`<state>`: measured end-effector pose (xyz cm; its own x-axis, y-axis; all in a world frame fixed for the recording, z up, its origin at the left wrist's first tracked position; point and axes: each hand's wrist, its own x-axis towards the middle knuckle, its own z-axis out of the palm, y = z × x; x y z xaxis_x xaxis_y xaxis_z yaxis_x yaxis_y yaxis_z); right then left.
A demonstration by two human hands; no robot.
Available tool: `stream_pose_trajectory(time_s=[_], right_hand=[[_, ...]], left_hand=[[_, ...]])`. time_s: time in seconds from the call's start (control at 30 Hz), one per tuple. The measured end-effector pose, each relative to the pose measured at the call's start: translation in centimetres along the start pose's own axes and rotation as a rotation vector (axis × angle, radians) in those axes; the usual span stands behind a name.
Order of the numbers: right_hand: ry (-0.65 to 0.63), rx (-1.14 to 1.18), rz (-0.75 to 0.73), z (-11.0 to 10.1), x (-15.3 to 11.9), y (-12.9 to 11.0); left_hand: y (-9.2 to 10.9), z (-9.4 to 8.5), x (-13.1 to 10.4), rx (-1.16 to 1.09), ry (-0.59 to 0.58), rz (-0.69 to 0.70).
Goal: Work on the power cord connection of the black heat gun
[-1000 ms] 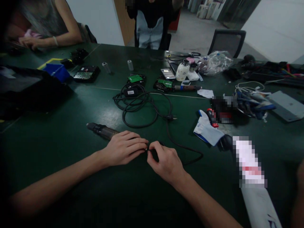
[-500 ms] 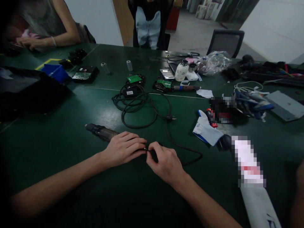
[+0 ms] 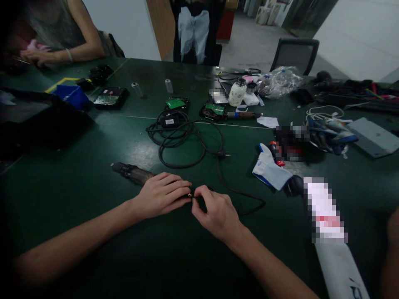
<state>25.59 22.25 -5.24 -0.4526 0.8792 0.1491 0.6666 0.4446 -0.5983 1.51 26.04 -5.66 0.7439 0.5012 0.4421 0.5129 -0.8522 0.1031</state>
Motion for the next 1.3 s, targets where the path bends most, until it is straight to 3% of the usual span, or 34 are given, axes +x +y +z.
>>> stream_pose_trajectory(time_s=[1.3], right_hand=[[-0.026,0.028,0.043,-0.03,-0.08,-0.02]], left_hand=[[0.06,-0.07,0.12,0.006,0.010,0.002]])
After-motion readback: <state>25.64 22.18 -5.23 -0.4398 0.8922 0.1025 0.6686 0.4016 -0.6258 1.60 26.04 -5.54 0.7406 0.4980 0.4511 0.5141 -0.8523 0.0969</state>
